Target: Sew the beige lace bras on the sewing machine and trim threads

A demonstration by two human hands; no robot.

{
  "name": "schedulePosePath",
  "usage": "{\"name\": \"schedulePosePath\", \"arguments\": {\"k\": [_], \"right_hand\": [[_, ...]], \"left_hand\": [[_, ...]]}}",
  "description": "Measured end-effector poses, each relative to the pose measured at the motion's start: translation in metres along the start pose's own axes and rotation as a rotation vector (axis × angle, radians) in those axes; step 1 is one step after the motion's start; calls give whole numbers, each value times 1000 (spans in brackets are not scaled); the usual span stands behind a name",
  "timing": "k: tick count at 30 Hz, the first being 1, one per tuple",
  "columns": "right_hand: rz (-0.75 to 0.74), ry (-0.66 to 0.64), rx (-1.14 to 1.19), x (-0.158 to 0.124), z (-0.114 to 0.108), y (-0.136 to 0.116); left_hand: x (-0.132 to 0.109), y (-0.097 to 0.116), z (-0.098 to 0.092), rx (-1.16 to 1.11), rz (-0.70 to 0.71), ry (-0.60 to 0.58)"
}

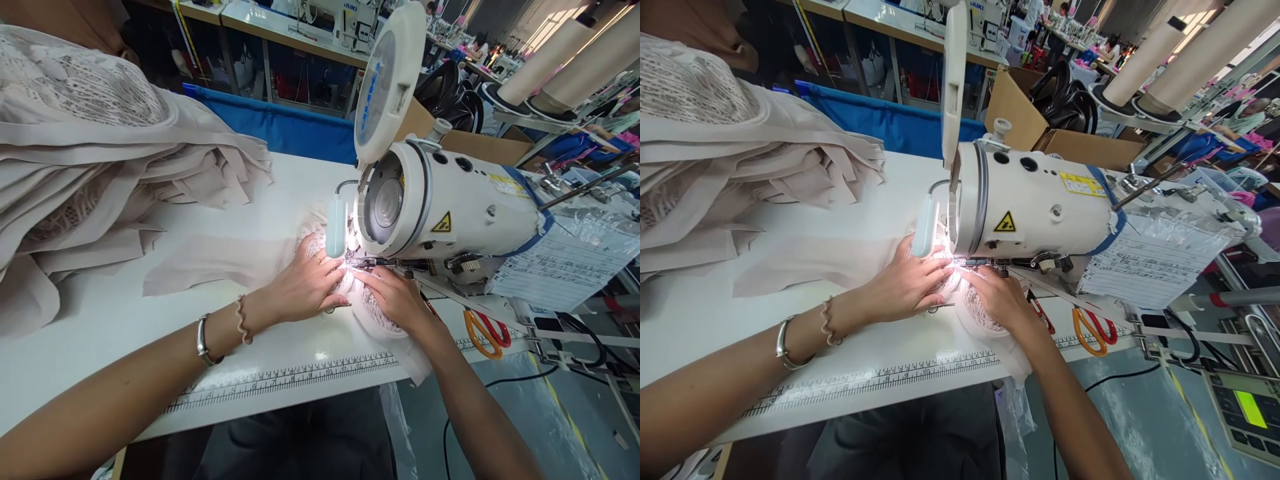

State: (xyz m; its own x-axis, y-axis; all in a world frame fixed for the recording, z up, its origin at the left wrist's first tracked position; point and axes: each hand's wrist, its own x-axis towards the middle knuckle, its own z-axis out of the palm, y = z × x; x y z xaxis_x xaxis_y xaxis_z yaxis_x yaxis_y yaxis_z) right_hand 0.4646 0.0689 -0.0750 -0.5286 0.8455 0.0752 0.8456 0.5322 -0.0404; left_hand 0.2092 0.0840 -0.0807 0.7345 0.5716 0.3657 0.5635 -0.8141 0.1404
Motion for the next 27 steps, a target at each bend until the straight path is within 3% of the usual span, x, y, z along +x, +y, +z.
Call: {"name": "schedulePosePath", "arguments": {"k": [4, 10, 19, 27], "right_hand": [[41, -6, 26, 5, -2, -4], [33, -7, 71, 3, -1, -1], [59, -30, 60, 1, -2, 0], [56, -59, 1, 0, -5, -5]], "left_hand": [[-3, 1, 5, 76, -2, 17], [-2, 7, 6, 30, 144, -41], [1, 8, 0, 106, 44, -56], [0, 1, 7, -21, -69, -48]]}}
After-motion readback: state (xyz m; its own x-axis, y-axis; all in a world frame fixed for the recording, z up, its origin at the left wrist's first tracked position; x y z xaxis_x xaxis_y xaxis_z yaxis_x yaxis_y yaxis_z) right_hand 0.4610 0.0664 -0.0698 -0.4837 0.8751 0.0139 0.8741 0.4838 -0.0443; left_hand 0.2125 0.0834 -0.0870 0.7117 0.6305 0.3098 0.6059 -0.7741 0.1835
